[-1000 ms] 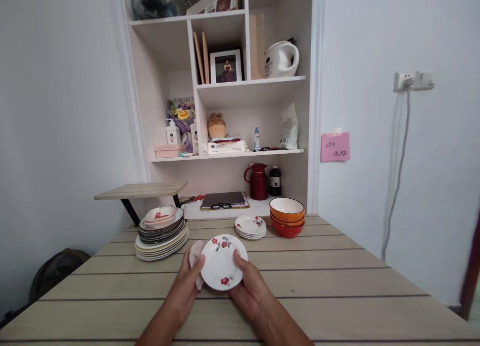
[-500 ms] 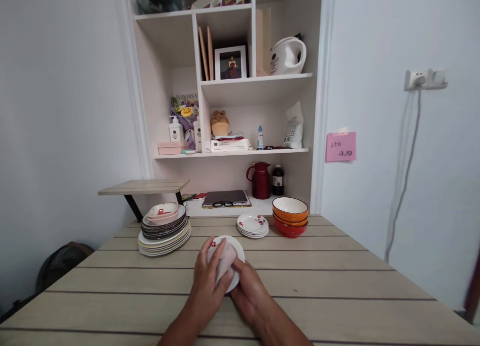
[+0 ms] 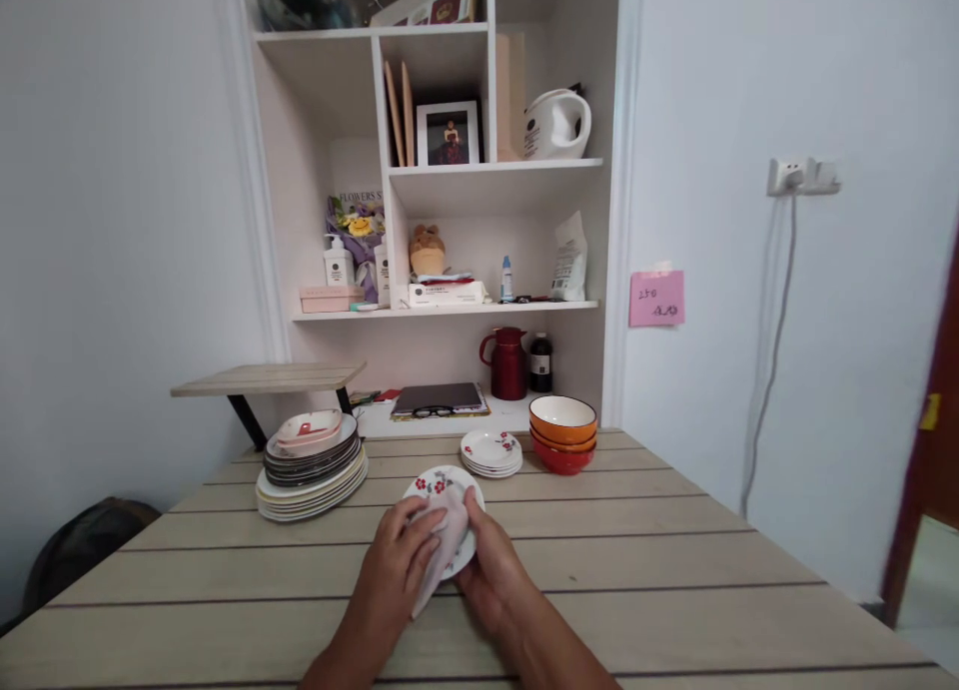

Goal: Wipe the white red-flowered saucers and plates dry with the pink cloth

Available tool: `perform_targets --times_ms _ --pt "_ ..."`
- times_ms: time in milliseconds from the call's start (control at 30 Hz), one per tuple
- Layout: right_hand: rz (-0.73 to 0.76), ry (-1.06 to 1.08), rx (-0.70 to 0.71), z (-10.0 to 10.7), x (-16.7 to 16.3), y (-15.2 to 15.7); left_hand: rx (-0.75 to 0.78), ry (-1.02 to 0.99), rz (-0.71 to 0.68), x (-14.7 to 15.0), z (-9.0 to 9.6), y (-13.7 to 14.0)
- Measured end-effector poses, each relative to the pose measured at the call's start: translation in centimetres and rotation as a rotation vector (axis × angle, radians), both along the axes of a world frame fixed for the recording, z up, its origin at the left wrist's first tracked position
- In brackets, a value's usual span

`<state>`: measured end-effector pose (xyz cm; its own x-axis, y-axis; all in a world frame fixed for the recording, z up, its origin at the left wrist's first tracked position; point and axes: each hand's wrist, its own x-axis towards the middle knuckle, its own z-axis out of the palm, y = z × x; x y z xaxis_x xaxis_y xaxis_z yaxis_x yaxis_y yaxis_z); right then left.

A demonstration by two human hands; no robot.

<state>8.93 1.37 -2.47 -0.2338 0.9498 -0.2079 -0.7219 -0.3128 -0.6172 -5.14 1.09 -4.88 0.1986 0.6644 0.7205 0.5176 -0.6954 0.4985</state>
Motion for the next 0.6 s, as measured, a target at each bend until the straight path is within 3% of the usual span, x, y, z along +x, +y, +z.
perform_targets --times_ms 100,367,500,600 --pt "0.038 -0.056 0.011 -0.1 -0.1 -0.2 0.025 0.096 -0.034 -0.2 0.0 0.1" --pt "0.163 0.051 0.063 -1.4 -0.2 0.3 0.058 0.173 0.006 -0.6 0.0 0.1" --pt "0.148 0.026 0.071 -1.7 0.2 0.7 0.058 0.167 -0.033 -0.2 0.2 -0.3" --pt "0.154 -0.023 0.086 -1.8 0.3 0.6 0.072 0.252 0.014 0.0 0.4 -0.5"
